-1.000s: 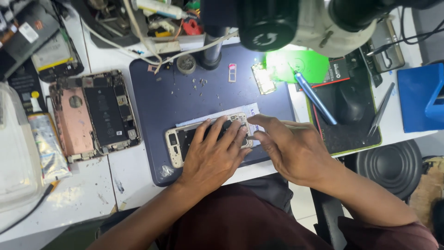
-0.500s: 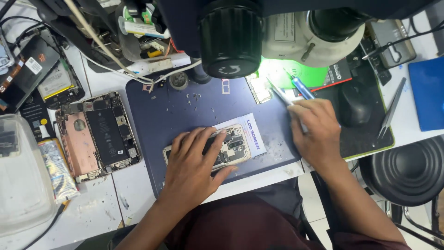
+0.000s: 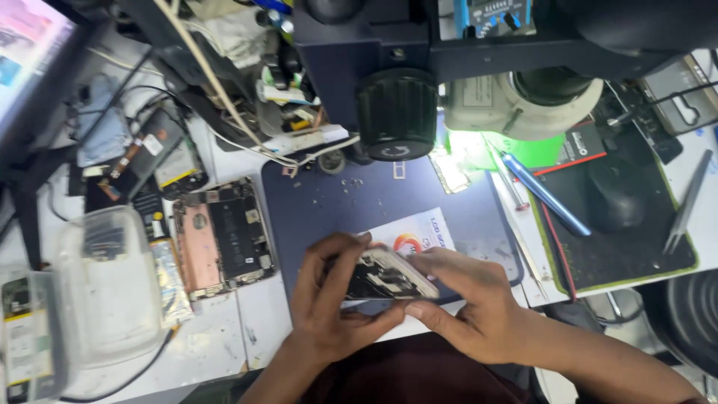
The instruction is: Disassembling a mobile phone by removing internal screws and prying the screen from the frame.
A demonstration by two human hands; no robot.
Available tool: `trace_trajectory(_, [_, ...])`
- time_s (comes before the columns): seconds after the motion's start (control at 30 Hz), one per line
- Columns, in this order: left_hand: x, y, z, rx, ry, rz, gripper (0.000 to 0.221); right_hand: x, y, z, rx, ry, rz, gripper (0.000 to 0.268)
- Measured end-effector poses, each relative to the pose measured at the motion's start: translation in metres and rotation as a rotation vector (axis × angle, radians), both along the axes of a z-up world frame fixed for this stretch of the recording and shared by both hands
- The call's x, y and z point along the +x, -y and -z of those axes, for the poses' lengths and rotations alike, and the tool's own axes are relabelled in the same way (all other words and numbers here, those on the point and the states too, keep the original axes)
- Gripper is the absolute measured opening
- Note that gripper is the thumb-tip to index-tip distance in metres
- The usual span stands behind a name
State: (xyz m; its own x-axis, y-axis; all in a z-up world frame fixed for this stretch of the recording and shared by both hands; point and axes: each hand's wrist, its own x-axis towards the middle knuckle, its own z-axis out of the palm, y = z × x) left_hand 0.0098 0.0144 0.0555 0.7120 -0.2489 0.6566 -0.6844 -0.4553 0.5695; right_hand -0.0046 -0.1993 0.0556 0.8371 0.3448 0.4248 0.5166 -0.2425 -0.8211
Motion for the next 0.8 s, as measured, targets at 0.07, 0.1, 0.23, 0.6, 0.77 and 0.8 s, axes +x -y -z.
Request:
trace_trajectory(0.07, [-0.001, 0.002, 0.007, -0.013, 0.061, -0.035, 0.06, 0.004, -0.013, -0.017, 0.021, 0.099, -0.004, 0.035])
trace_trajectory(0.1, [-0.001, 0.003, 0.01, -0.034, 0.111, -0.066, 0.064, 0.006, -0.02, -0.026, 0.034, 0.186, -0.005, 0.03])
trace_trajectory(0.23, [0.001, 0.009, 0.017, -0.134, 0.146, -0.111, 0.068, 0.008, -0.029, -0.034, 0.026, 0.279, 0.007, 0.027])
trace_trajectory(0.6, [-0.005, 0.01, 0.011, 0.189, -0.008, -0.228, 0.071, 0.003, -0.009, -0.012, 0.036, -0.143, 0.197, 0.027])
trace_trajectory(0.77, [-0.002, 0.008, 0.014, 0.441, -0.32, -0.158, 0.09, 0.008, 0.02, 0.011, -0.018, -0.199, 0.186, 0.036])
trace_trajectory(0.8, [0.0, 0.007, 0.014, 0.561, -0.4, -0.162, 0.102, 0.01, 0.024, 0.008, -0.108, -0.073, 0.196, 0.037])
